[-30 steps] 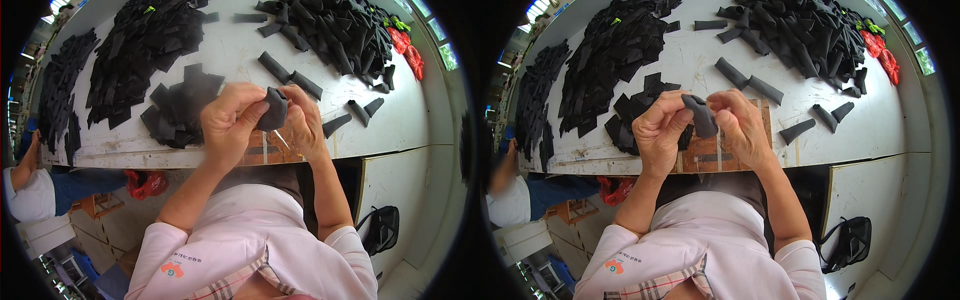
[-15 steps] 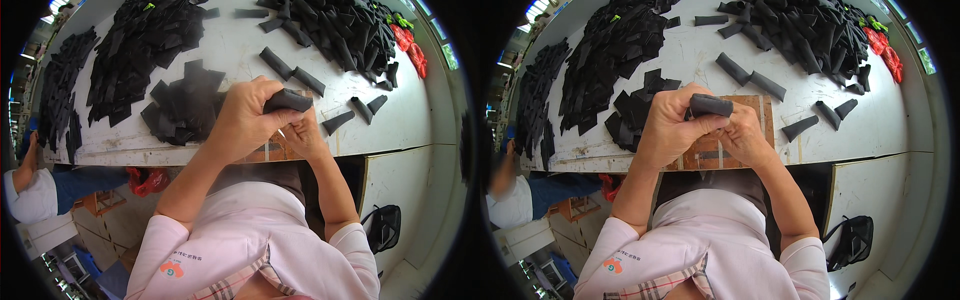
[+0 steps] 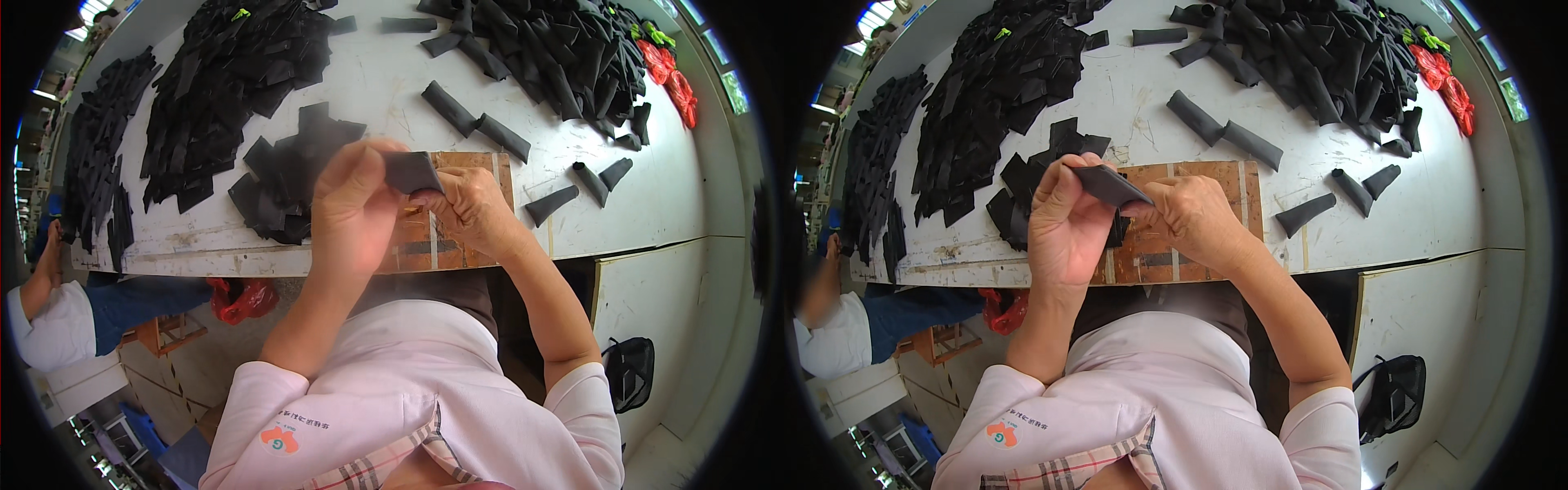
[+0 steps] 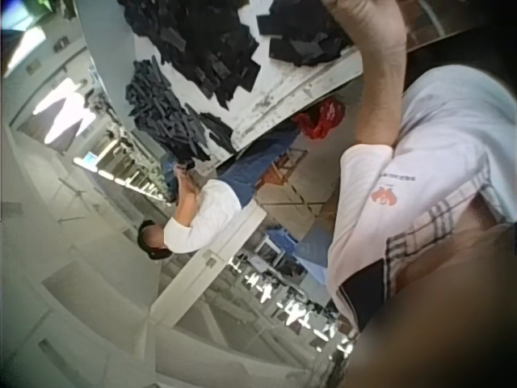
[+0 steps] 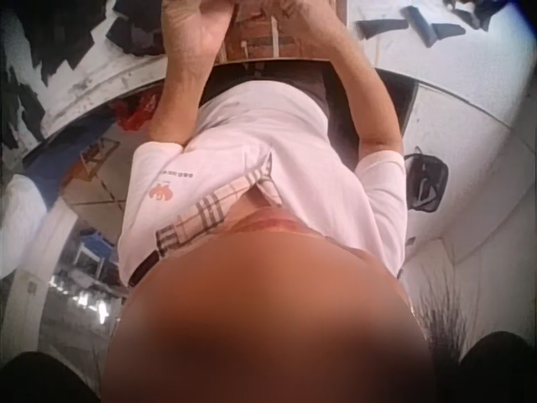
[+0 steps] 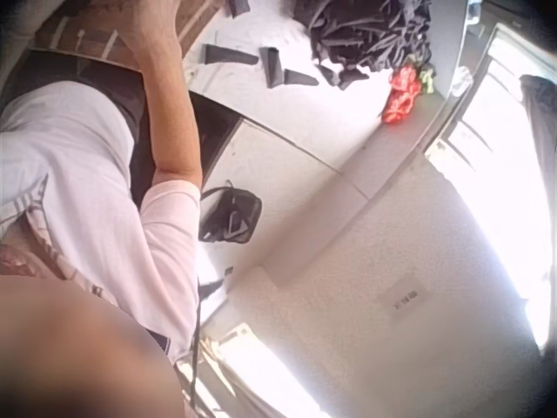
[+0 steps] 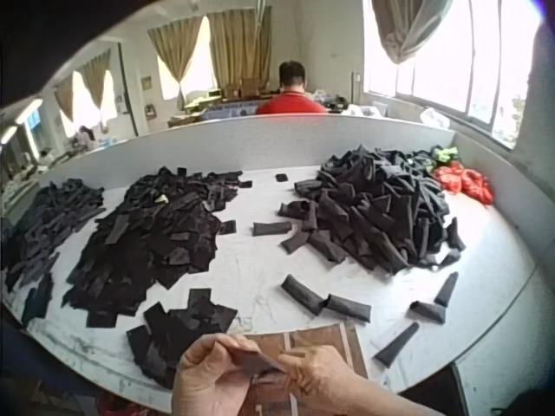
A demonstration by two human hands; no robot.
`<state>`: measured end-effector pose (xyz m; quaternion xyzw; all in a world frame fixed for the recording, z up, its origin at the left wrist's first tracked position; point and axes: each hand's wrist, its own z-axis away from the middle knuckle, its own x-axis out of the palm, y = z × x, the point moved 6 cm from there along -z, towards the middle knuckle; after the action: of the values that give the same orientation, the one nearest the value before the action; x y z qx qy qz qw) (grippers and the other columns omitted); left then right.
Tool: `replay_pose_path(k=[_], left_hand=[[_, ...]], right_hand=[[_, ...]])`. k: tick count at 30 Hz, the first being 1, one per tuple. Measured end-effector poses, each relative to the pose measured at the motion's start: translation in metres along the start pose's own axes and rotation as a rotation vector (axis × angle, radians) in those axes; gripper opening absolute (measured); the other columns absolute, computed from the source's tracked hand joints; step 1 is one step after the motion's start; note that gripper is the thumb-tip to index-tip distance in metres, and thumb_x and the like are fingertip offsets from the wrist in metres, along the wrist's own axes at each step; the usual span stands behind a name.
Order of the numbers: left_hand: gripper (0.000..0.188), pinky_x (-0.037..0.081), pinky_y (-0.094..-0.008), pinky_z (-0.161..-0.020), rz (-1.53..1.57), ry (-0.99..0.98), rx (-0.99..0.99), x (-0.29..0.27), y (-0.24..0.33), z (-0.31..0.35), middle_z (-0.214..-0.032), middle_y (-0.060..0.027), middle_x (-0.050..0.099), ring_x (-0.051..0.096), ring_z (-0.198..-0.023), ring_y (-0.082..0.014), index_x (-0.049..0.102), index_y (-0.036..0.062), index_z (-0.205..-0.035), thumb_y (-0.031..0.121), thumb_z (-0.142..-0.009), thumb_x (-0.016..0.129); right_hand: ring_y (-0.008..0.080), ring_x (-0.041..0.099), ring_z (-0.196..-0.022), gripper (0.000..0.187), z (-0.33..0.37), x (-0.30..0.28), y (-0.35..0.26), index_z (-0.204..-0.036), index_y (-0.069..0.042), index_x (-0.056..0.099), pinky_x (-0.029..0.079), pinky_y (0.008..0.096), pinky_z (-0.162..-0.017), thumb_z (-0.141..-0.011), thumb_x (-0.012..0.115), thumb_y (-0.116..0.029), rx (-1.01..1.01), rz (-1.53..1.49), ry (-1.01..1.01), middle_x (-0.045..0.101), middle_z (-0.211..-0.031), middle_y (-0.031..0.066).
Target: Manually fitting together black foam or rubber components on a workbench.
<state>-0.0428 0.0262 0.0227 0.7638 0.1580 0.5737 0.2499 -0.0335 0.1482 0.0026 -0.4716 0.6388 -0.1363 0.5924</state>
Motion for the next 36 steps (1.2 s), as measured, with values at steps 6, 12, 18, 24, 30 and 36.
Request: replay_pose_path(k=[6,12,18,24,30,36], left_hand=[[0.017,0.042,-0.0289,-0.079,-0.132,0.029,-0.011,-0.007,-0.001,0.0,-0.09,-0.0105,0.058,0.053,-0.085,-0.0178,0.057,-0.0009,-0.091,0.014,-0.084,0.054],[0.02,0.043,-0.0295,-0.076,-1.156,0.314,0.18,-0.057,0.017,-0.037,-0.091,-0.0141,0.06,0.056,-0.083,-0.0213,0.057,-0.0025,-0.094,0.011,-0.079,0.057],[0.033,0.045,-0.041,-0.076,-2.279,0.692,-0.085,-0.193,0.031,-0.102,-0.092,-0.0169,0.059,0.056,-0.087,-0.0322,0.058,-0.0019,-0.091,0.024,-0.072,0.063],[0.017,0.045,-0.03,-0.063,-1.725,0.435,0.295,-0.158,0.051,-0.104,-0.076,-0.0115,0.059,0.057,-0.069,-0.0188,0.057,-0.0015,-0.077,0.011,-0.069,0.066],[0.021,0.045,-0.0229,-0.071,-1.013,0.397,0.672,-0.064,0.09,-0.043,-0.086,-0.0085,0.057,0.054,-0.076,-0.0107,0.049,-0.0038,-0.093,-0.003,-0.075,0.06],[0.019,0.041,-0.0345,-0.083,0.029,0.5,-0.085,-0.074,0.023,0.032,-0.103,-0.0076,0.056,0.052,-0.098,-0.0189,0.052,0.0042,-0.098,0.0,-0.08,0.054]], right_hand=[[0.0274,0.052,-0.054,0.021,0.002,-0.015,-0.018,-0.066,-0.005,0.055,0.04,0.0361,-0.048,-0.069,0.066,-0.023,-0.081,0.192,0.058,0.051,-0.056,0.0077],[0.0232,0.051,-0.05,0.023,-0.01,-0.029,-0.02,-0.068,-0.003,0.058,0.039,0.0328,-0.046,-0.075,0.064,-0.024,-0.106,-0.033,0.022,0.049,-0.055,0.0091],[0.009,0.046,-0.055,0.056,-0.029,-0.095,0.025,-0.083,0.003,0.057,0.038,0.0207,-0.052,-0.086,0.04,-0.05,0.301,-0.597,0.555,0.048,-0.058,0.0013],[0.0073,0.045,-0.055,0.037,0.042,-0.014,0.03,-0.079,0.002,0.057,0.037,0.0205,-0.05,-0.089,0.045,-0.032,0.475,-0.595,0.252,0.049,-0.062,0.0008],[0.009,0.048,-0.055,0.028,0.046,0.036,-0.009,-0.083,0.004,0.057,0.042,0.0218,-0.053,-0.087,0.052,-0.023,0.461,-0.544,0.03,0.052,-0.064,0.0041],[0.0097,0.049,-0.057,0.024,0.027,0.056,-0.026,-0.093,0.001,0.057,0.043,0.0234,-0.053,-0.082,0.058,-0.02,0.352,-0.857,0.42,0.053,-0.066,0.0015]])
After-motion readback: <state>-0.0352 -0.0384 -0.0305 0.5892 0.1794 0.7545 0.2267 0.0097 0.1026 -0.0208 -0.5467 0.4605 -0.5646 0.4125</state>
